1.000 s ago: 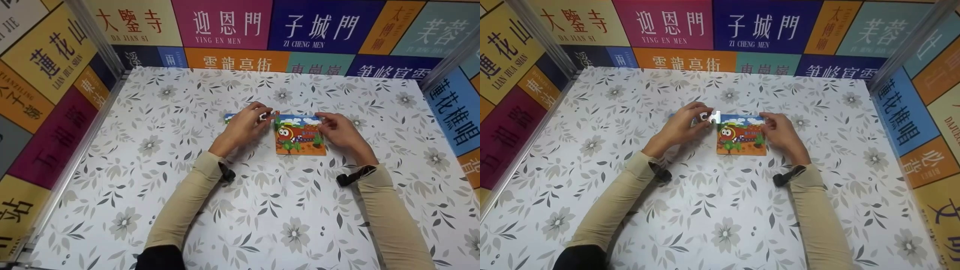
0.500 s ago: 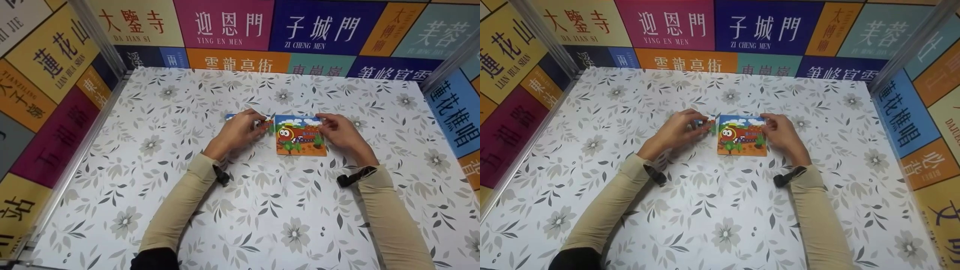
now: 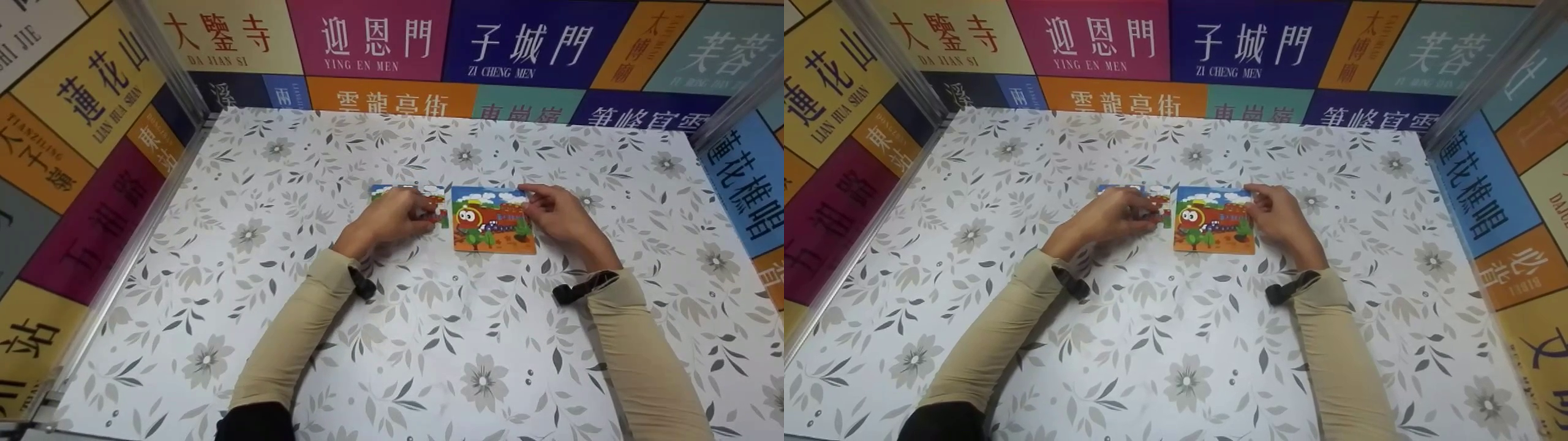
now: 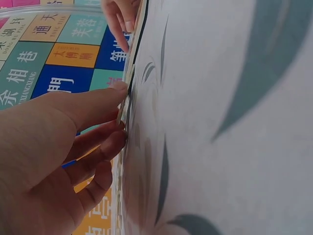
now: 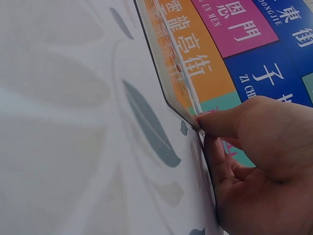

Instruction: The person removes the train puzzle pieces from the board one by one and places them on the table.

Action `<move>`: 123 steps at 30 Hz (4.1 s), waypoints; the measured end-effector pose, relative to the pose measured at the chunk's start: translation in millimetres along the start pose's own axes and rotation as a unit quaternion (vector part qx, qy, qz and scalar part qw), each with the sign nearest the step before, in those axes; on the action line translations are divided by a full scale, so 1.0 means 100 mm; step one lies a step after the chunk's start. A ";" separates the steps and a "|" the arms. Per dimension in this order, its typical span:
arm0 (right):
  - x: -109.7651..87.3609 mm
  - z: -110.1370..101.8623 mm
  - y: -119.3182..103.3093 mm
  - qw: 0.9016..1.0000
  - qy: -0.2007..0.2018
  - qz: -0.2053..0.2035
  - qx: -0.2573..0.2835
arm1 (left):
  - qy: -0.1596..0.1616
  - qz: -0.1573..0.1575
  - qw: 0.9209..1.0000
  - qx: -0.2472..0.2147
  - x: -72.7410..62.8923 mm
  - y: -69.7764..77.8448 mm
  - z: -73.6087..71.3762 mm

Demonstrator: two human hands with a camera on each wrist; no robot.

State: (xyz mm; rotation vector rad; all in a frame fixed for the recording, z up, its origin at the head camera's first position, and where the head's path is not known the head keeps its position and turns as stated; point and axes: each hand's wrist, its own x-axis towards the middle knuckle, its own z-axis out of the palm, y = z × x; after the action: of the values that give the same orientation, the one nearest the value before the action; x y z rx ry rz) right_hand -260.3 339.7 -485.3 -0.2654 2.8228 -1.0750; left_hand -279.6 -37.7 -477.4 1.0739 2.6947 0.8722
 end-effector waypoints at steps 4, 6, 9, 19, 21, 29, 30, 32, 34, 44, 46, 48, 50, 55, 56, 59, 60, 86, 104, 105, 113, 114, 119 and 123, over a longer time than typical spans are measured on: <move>0.01 0.01 0.01 1.000 0.003 0.011 -0.001 | 0.003 -0.011 1.000 0.004 -0.01 -0.01 0.00; 0.01 0.01 0.01 1.000 0.003 0.020 0.001 | 0.005 -0.017 1.000 0.009 -0.01 -0.01 -0.01; 0.00 0.01 0.01 1.000 0.002 0.030 0.004 | 0.005 -0.020 1.000 0.015 -0.01 0.00 0.00; 0.00 0.01 0.00 1.000 0.003 0.031 0.006 | 0.012 -0.005 1.000 0.010 -0.01 0.01 0.01; 0.00 0.01 0.00 0.999 0.003 0.032 0.006 | 0.013 -0.003 1.000 0.009 0.00 0.01 0.01; 0.00 0.01 -0.01 1.000 0.003 0.016 0.008 | 0.027 -0.020 0.999 0.007 0.00 0.05 0.01; -0.01 0.01 0.00 1.000 0.003 0.011 0.007 | 0.030 -0.024 0.999 0.005 0.00 0.06 0.01; -0.01 0.01 0.00 1.000 0.004 0.004 0.007 | 0.036 -0.029 0.999 -0.001 0.02 0.09 0.01; -0.01 0.01 0.00 1.000 0.008 0.006 0.007 | 0.037 -0.028 0.999 -0.011 0.04 0.12 0.01; -0.02 0.01 -0.01 0.999 0.010 0.029 0.013 | 0.029 -0.025 0.998 -0.051 0.21 0.30 0.14; -0.02 0.01 -0.02 0.999 0.008 0.031 0.014 | 0.030 -0.023 0.998 -0.060 0.24 0.33 0.18; -0.01 0.01 -0.02 0.999 0.006 0.031 0.014 | 0.031 -0.018 0.997 -0.068 0.27 0.36 0.22; -0.01 0.01 -0.01 0.999 0.005 0.031 0.015 | 0.032 -0.012 0.997 -0.076 0.30 0.40 0.25; 0.00 0.01 0.00 0.999 0.004 0.032 0.015 | 0.028 -0.014 0.995 -0.099 0.36 0.48 0.32; 0.00 0.01 0.00 1.000 0.003 0.028 0.013 | 0.028 -0.015 0.994 -0.103 0.37 0.49 0.34; 0.00 0.00 0.02 1.000 0.003 0.019 0.007 | 0.029 -0.018 0.992 -0.119 0.42 0.51 0.38; 0.01 0.00 0.02 1.000 0.003 0.016 0.005 | 0.030 -0.019 0.992 -0.124 0.43 0.52 0.39; 0.01 0.01 0.01 1.000 0.009 0.013 0.005 | -0.011 -0.087 0.992 -0.087 0.63 0.65 0.49; 0.00 0.00 0.01 1.000 0.008 0.021 0.007 | -0.048 -0.080 0.994 -0.061 0.66 0.70 0.49; 0.00 0.00 0.01 1.000 0.007 0.022 0.008 | -0.051 -0.079 0.994 -0.062 0.67 0.69 0.49; 0.00 0.00 0.01 1.000 0.008 0.017 0.004 | -0.066 -0.068 0.994 -0.045 0.75 0.67 0.45; 0.00 0.00 0.01 1.000 0.010 0.015 0.003 | -0.065 -0.066 0.995 -0.039 0.75 0.67 0.45; -0.01 0.01 0.01 1.000 0.018 0.005 0.004 | -0.047 -0.053 0.997 -0.018 0.74 0.67 0.46; -0.01 0.01 0.02 1.000 0.018 -0.006 0.008 | -0.039 -0.050 0.998 -0.015 0.75 0.66 0.48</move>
State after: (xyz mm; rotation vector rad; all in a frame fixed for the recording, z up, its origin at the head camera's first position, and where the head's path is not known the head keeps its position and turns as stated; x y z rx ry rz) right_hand -259.7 340.0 -487.4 -0.2658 2.8457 -1.1152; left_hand -281.0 73.0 -472.7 0.9380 2.6374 0.8327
